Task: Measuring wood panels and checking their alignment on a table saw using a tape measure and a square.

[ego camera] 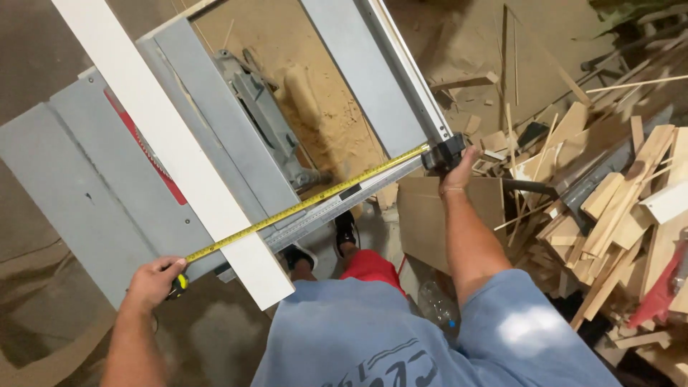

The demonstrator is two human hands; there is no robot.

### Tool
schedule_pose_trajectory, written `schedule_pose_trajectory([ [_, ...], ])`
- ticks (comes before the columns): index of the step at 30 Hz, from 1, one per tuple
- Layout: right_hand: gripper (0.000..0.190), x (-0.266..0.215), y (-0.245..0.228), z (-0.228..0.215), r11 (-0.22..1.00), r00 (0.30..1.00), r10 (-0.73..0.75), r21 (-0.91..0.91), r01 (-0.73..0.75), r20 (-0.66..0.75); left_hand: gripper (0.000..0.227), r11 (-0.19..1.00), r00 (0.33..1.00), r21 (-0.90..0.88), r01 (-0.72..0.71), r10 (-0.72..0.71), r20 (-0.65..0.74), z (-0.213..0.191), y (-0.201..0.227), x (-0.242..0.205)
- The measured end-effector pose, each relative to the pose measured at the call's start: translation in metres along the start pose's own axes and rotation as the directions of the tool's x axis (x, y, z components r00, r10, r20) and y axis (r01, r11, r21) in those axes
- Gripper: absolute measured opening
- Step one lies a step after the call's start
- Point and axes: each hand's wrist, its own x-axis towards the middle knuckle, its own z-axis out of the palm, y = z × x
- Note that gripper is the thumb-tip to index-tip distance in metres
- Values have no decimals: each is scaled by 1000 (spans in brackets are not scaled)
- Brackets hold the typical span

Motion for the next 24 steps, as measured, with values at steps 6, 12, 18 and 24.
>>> schedule_pose_trajectory([
  [6,78,10,5,-30,933,973,-121,-356,45,-196,35,1000,1000,2,24,-24,-5,-1,7,-12],
  [12,84,-129,-87,26,498,929,-358,-860,106,-93,37,1000,1000,18,1,-1,-10,2,-11,6],
  [18,44,-101,-95,21,26,640,-664,-843,538,388,39,1000,1000,15,8,-8,-10,-1,1,-4],
  [24,52,-137,-145,107,-214,679,-189,-705,676,709,37,1000,1000,29,5,-5,-7,3,-2,-8],
])
